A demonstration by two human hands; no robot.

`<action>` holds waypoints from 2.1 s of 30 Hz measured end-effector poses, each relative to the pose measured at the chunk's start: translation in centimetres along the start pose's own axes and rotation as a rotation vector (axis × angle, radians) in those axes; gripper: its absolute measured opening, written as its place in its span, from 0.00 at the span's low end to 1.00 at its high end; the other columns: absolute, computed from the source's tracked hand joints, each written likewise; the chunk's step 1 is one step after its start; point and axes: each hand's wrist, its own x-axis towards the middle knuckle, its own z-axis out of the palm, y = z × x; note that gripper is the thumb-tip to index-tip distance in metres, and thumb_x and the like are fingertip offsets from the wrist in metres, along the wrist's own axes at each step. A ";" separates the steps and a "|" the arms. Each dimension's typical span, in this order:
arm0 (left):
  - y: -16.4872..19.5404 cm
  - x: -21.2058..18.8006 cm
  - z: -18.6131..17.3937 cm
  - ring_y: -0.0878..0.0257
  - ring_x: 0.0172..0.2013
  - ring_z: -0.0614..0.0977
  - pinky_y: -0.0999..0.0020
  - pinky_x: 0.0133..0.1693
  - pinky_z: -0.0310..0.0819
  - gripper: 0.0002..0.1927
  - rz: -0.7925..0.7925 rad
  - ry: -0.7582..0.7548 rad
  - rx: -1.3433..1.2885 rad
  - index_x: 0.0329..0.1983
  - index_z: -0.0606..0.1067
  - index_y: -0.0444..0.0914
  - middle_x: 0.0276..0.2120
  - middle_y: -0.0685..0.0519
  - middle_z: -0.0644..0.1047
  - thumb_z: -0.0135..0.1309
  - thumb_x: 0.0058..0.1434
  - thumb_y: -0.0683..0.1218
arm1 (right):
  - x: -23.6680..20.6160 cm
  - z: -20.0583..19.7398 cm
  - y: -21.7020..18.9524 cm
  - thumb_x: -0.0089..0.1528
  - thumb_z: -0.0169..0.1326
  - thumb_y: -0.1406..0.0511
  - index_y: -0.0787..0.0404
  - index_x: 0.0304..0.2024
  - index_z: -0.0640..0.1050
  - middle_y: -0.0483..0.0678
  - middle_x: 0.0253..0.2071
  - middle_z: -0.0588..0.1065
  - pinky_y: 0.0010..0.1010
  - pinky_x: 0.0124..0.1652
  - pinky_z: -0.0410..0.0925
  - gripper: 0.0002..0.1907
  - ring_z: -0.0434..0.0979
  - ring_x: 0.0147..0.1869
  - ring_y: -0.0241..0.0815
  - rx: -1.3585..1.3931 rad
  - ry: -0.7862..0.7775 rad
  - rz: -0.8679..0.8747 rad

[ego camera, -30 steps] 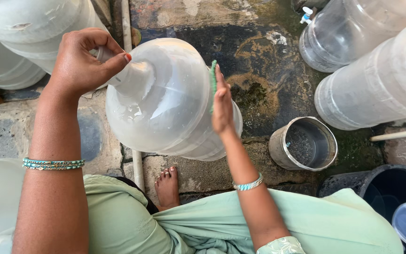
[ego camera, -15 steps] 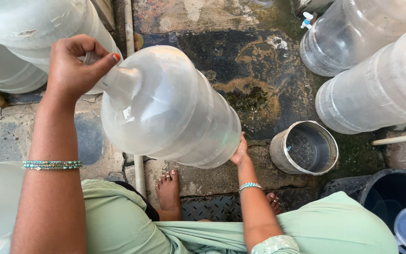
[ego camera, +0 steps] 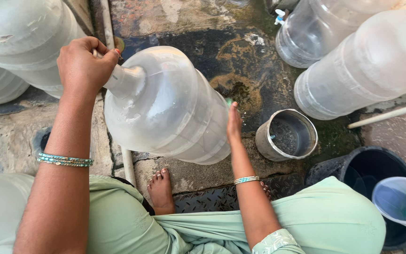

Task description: The person scrubs the inside of a large plastic water dispenser bottle using a toothbrush, then wipes the exterior with a green sponge. The task is performed on a wet concrete floor surrounded by other water bottles.

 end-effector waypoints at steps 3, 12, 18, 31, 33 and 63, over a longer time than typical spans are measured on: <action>0.9 0.5 0.3 0.51 0.31 0.82 0.56 0.37 0.75 0.13 0.024 0.043 0.053 0.29 0.82 0.43 0.27 0.49 0.81 0.69 0.58 0.55 | -3.2 1.4 -4.0 0.71 0.17 0.37 0.57 0.76 0.56 0.54 0.77 0.58 0.52 0.77 0.49 0.44 0.55 0.82 0.54 -0.197 -0.090 -0.561; 0.4 0.7 0.6 0.50 0.34 0.83 0.54 0.40 0.75 0.14 -0.020 0.010 0.088 0.32 0.82 0.44 0.29 0.48 0.82 0.66 0.60 0.57 | -9.5 4.6 -4.9 0.74 0.14 0.42 0.59 0.79 0.47 0.54 0.83 0.48 0.48 0.82 0.30 0.40 0.42 0.87 0.50 -0.250 0.114 -0.990; -0.7 0.9 -0.7 0.50 0.39 0.83 0.55 0.43 0.75 0.11 0.005 -0.073 0.076 0.33 0.81 0.44 0.33 0.48 0.82 0.63 0.57 0.55 | -3.9 0.1 3.2 0.71 0.15 0.43 0.64 0.76 0.53 0.55 0.80 0.50 0.45 0.76 0.35 0.42 0.45 0.83 0.52 -0.299 0.254 -0.496; 1.5 0.6 -0.9 0.44 0.40 0.82 0.51 0.42 0.74 0.13 0.029 -0.091 0.185 0.35 0.81 0.44 0.36 0.45 0.82 0.63 0.57 0.56 | -7.3 3.4 -7.0 0.72 0.13 0.40 0.55 0.78 0.55 0.49 0.81 0.56 0.46 0.81 0.43 0.42 0.51 0.85 0.49 -0.108 -0.047 -0.925; 2.4 0.4 -0.4 0.43 0.40 0.82 0.49 0.42 0.74 0.14 0.063 -0.048 0.190 0.35 0.81 0.43 0.36 0.45 0.82 0.63 0.58 0.57 | -11.2 5.2 -8.7 0.73 0.15 0.39 0.61 0.79 0.49 0.53 0.82 0.50 0.46 0.81 0.43 0.44 0.47 0.86 0.51 -0.072 0.002 -1.048; 6.4 1.2 3.2 0.42 0.44 0.82 0.50 0.47 0.74 0.21 0.010 -0.004 0.240 0.45 0.76 0.36 0.42 0.40 0.80 0.59 0.59 0.57 | -15.2 7.0 -6.5 0.75 0.16 0.44 0.61 0.77 0.52 0.54 0.81 0.51 0.48 0.82 0.37 0.39 0.40 0.87 0.52 -0.120 0.093 -1.194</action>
